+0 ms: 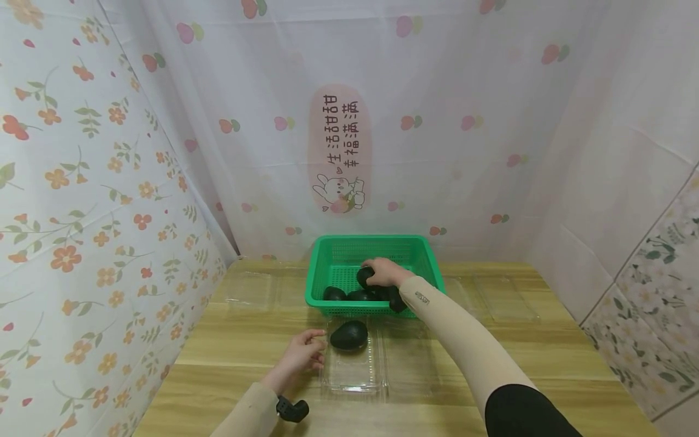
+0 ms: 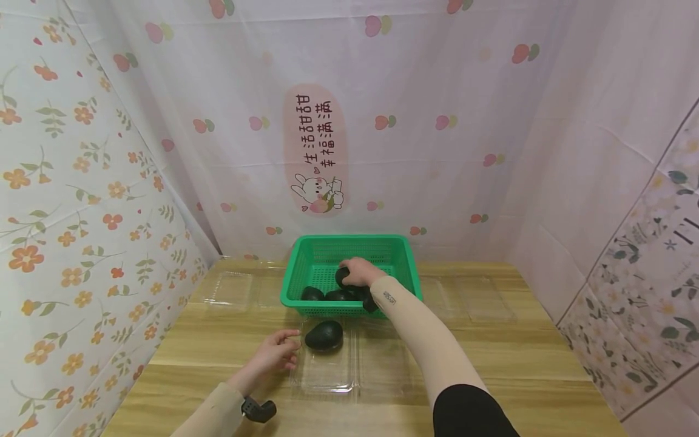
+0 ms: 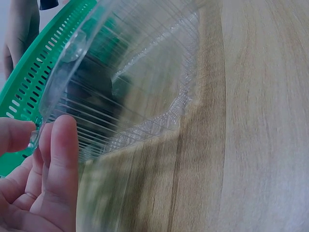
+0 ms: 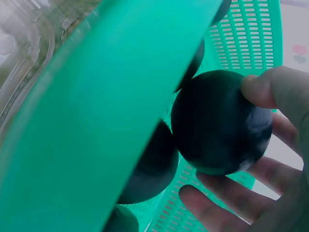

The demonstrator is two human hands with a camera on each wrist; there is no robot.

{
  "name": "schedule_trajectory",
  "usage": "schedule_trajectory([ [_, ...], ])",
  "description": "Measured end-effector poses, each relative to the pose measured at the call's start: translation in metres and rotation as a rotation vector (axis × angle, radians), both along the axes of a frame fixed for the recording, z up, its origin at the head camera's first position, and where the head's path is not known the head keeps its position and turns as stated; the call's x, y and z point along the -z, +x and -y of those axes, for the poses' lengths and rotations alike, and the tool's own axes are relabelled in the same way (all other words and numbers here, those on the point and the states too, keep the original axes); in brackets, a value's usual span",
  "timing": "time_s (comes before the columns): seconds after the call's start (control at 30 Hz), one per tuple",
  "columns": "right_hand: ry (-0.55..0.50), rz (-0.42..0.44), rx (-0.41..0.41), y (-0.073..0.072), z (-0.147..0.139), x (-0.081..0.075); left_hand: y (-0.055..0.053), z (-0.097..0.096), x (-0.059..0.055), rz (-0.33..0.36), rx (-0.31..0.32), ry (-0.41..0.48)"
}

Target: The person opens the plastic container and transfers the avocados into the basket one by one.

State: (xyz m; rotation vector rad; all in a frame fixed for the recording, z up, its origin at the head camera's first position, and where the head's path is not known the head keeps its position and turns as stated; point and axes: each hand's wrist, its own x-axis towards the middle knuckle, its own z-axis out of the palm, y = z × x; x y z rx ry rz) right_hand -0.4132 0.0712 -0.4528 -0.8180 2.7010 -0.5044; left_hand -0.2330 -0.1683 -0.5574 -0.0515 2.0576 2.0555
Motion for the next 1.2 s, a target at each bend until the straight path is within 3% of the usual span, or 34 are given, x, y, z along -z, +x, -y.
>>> schedule_trajectory([
  [0.6,-0.006,-0.053,-0.023,-0.002,-0.001,0.008,0.000,-0.001,-0.001,-0.009,-0.003,-0.005],
  [1.2,0.021,-0.034,-0.039,0.002,0.003,0.010,0.002,-0.001,-0.002,-0.014,0.005,0.004],
])
